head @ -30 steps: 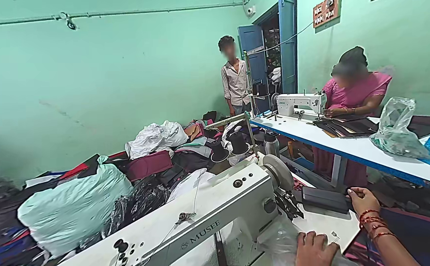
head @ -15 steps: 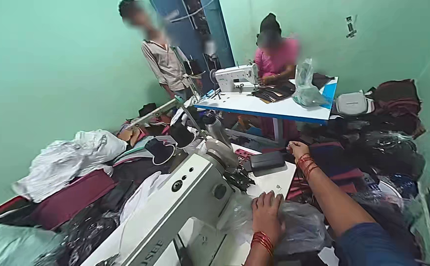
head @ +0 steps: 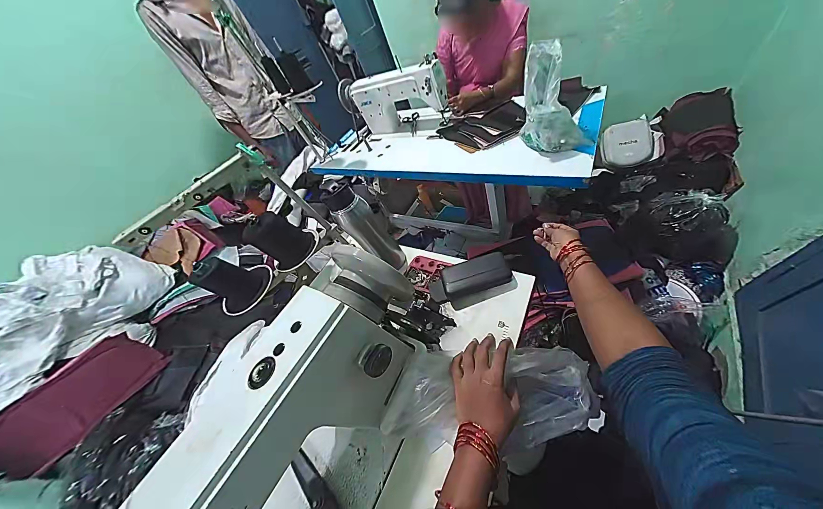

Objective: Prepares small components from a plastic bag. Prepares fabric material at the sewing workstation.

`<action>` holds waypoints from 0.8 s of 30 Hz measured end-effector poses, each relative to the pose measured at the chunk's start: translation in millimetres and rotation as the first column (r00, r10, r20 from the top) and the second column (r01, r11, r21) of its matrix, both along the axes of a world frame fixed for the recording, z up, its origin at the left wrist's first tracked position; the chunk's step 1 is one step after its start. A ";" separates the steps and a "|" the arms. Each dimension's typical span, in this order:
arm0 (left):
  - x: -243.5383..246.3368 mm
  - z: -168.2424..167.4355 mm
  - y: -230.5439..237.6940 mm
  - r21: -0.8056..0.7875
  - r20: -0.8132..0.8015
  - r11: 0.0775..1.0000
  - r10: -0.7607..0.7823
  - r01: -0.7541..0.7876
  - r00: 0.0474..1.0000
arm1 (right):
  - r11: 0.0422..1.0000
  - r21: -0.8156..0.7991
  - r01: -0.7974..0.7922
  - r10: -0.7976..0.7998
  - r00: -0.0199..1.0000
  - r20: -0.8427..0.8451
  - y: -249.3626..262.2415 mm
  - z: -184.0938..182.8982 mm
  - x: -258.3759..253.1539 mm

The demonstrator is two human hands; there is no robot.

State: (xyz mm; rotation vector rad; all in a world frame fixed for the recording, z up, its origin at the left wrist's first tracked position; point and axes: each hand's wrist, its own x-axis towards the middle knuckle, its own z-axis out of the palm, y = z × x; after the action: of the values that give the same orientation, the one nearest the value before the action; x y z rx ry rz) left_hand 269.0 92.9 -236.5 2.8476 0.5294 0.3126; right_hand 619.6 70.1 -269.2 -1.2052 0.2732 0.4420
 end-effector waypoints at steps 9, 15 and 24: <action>0.5 -5.0 0.3 0.052 0.064 0.999 -0.010 0.006 0.998 | 1.000 0.001 -0.029 0.029 0.997 -0.074 23.0 -11.5 12.3; 0.9 -6.2 -0.2 0.089 0.064 0.996 -0.003 -0.003 0.998 | 0.991 0.131 -0.035 0.032 0.999 0.025 60.2 29.1 54.2; 1.2 0.4 -1.5 0.021 0.017 1.000 0.012 -0.012 1.000 | 0.967 -0.235 -0.094 0.120 0.988 0.097 43.4 42.9 65.7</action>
State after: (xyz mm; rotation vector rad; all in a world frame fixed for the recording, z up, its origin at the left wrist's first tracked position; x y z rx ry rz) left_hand 270.2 91.4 -236.1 2.8604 0.5432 0.3459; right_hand 685.3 113.6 -226.3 -1.4720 0.1672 0.4444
